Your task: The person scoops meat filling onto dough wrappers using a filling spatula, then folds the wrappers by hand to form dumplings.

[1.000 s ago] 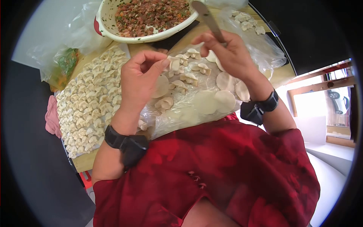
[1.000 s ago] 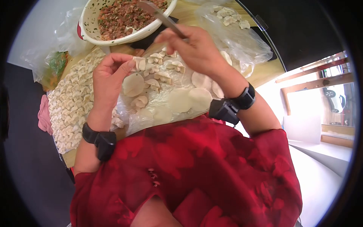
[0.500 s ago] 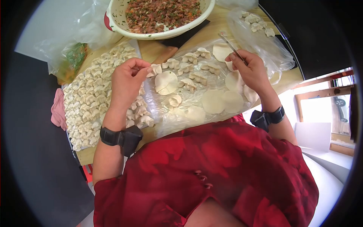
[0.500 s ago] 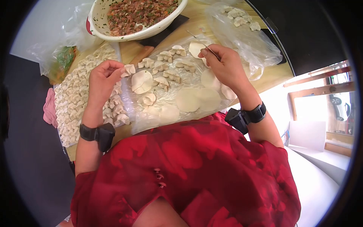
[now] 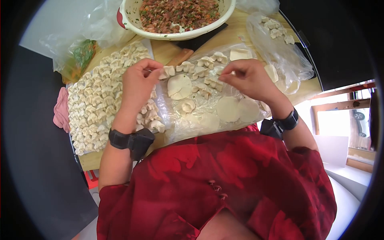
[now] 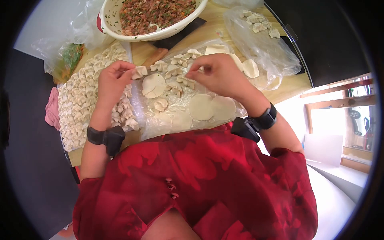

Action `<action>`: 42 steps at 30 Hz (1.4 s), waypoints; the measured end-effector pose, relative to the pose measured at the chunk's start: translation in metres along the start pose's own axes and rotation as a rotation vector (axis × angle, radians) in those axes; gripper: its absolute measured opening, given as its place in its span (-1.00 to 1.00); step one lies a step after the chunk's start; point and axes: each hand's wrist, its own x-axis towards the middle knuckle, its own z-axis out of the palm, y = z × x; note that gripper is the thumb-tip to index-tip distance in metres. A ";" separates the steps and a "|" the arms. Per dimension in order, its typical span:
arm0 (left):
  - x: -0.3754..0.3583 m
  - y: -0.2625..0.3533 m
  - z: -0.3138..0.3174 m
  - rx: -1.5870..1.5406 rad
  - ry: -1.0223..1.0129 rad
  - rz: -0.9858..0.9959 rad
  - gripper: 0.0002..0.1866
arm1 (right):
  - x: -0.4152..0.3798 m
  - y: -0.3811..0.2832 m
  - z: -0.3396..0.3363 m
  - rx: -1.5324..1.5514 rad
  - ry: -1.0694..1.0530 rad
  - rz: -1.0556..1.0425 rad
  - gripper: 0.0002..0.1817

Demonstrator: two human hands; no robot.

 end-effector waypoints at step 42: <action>-0.009 0.055 0.018 -0.728 -0.182 -0.071 -0.71 | 0.043 -0.036 0.022 1.295 -0.435 0.203 -0.80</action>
